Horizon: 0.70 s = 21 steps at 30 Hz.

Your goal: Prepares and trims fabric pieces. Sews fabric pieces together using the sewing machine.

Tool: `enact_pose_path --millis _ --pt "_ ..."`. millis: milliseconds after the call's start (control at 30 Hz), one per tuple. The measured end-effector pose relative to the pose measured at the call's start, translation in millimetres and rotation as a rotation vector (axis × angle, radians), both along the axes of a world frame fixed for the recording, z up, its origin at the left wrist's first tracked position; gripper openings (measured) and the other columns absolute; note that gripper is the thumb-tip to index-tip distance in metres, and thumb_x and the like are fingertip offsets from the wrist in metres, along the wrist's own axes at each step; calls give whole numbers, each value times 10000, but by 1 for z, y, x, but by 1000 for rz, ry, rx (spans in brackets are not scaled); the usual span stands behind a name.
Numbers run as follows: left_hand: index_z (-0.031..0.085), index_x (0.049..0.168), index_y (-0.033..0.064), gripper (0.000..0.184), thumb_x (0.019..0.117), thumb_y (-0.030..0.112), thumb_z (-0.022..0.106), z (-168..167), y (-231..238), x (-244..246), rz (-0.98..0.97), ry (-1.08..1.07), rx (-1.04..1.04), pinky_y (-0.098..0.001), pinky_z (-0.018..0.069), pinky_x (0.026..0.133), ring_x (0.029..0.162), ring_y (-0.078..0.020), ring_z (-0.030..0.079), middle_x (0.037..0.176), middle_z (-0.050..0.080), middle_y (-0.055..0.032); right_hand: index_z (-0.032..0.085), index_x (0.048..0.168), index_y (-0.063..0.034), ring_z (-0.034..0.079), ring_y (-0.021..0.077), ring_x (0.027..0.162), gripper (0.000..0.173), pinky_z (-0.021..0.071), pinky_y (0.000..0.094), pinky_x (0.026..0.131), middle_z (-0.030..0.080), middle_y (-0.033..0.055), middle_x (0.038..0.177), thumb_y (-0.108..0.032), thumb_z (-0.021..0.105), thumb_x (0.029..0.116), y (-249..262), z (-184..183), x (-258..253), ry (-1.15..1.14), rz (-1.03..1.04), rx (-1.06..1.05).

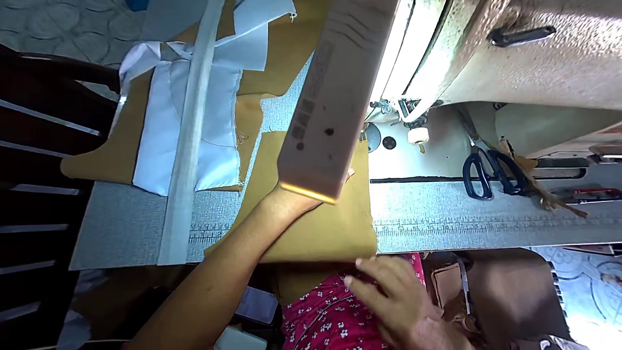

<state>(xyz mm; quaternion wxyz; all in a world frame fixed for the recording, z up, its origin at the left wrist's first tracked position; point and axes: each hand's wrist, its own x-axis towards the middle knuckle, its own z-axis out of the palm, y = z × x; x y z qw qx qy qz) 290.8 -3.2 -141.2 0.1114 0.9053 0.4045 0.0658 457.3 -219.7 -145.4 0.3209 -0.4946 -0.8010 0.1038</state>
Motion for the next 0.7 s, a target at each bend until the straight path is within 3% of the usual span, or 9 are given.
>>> enact_pose_path --millis 100,200,300,400,467,533,600,633,700 --pt "353 1596 64 724 1057 547 320 1 10 2 -7 -6 7 -772 51 1160 1558 -407 206 1675 293 -139 741 1134 -184 660 225 981 282 515 330 879 717 73 1063 -91 558 941 -18 -16 -7 154 134 -97" --pt "337 1607 82 742 1055 578 308 1 18 3 10 11 -6 -764 46 1166 1566 -397 186 1680 289 -124 765 1110 -139 658 232 987 285 530 325 881 712 85 1034 -38 580 918 -31 -35 -12 329 178 -312" --pt "309 1626 143 850 1007 719 228 -11 38 2 36 37 -2 -758 23 1181 1580 -369 143 1688 280 -92 756 1101 -46 682 192 1000 238 553 297 907 726 113 1029 -40 560 966 -34 -51 -16 553 54 -527" --pt "340 1616 163 827 1007 710 224 -13 58 3 -2 28 60 -779 62 1160 1569 -403 164 1663 333 -107 676 1184 43 666 153 875 276 555 266 776 683 181 1092 -114 587 975 -23 -44 -20 663 -211 -799" --pt "378 1596 151 816 1010 702 243 -8 67 7 -9 18 69 -791 85 1149 1557 -417 200 1646 359 -135 543 1310 110 671 203 979 499 557 302 827 613 268 1254 -230 645 960 -15 -43 -25 685 -361 -865" --pt "363 1592 74 761 1039 596 351 6 63 13 -16 -32 -9 -760 27 1165 1559 -421 183 1650 318 -198 409 1432 150 621 201 1204 733 523 270 978 497 317 1432 -304 694 932 -11 -50 -30 765 -409 -829" --pt "439 1538 21 652 1062 467 405 12 58 14 -76 -112 57 -704 76 1195 1532 -416 276 1610 376 -231 446 1430 137 546 204 1335 730 448 286 1100 507 294 1451 -328 697 926 -6 -55 -34 833 -356 -793" --pt "560 1438 9 533 1066 375 452 11 51 13 -137 -202 131 -686 141 1192 1470 -422 396 1519 504 -229 503 1394 126 549 191 1332 661 435 292 1114 553 272 1414 -323 679 942 -5 -56 -35 850 -320 -786" --pt "734 1204 29 336 1048 237 521 9 37 12 -270 -356 163 -677 241 1174 1337 -414 557 1290 696 -170 674 1176 89 646 88 1134 400 499 233 1001 701 173 1166 -263 625 991 -4 -59 -37 870 -280 -696"
